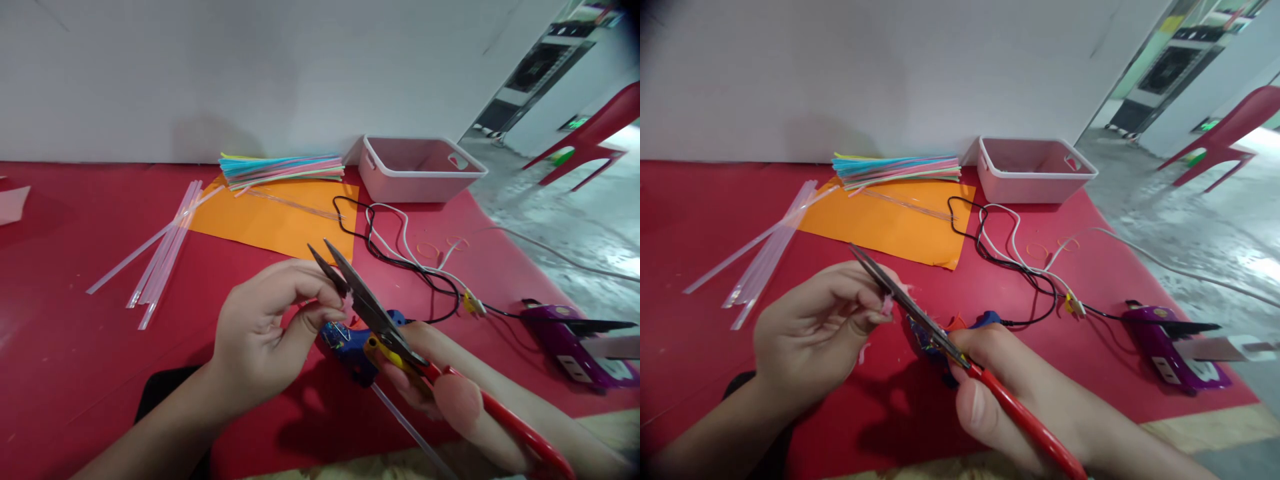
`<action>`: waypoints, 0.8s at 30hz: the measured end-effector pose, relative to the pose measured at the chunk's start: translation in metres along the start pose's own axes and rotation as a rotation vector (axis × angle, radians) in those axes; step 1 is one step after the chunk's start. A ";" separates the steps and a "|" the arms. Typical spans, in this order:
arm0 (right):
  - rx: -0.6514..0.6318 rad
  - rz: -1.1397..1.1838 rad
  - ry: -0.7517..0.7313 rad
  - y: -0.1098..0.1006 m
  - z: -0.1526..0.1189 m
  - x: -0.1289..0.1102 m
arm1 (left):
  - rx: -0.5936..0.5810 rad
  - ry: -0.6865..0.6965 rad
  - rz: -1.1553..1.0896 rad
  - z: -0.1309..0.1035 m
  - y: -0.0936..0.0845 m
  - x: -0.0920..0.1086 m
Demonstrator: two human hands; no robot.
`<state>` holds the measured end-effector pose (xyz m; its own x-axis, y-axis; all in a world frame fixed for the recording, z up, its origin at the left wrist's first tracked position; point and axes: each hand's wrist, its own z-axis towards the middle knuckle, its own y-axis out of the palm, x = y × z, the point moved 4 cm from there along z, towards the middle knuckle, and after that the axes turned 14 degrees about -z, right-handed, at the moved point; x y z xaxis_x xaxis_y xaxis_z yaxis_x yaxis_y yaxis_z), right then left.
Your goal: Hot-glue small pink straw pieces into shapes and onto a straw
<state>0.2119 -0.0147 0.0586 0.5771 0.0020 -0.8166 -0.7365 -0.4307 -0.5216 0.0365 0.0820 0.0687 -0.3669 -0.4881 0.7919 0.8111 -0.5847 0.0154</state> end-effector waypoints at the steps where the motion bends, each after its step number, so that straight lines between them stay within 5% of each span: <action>1: 0.000 0.009 -0.002 0.000 0.000 -0.001 | 0.012 -0.001 -0.002 0.000 0.000 0.000; 13: -0.008 0.179 0.017 -0.003 0.008 0.023 | 0.257 -0.071 -0.107 0.003 -0.006 -0.010; 19: -0.024 0.345 -0.009 0.003 0.010 0.034 | 0.406 -0.226 -0.096 0.011 -0.023 -0.020; 21: -0.020 0.359 -0.007 0.003 0.014 0.036 | 0.357 -0.287 0.010 0.016 -0.035 -0.020; 24: -0.044 0.370 0.026 0.003 0.017 0.037 | -0.009 -0.329 0.364 0.022 -0.050 -0.019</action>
<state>0.2253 -0.0008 0.0223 0.2840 -0.1835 -0.9411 -0.8814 -0.4364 -0.1809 0.0131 0.1345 0.0658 0.1046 -0.4318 0.8959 0.8555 -0.4202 -0.3025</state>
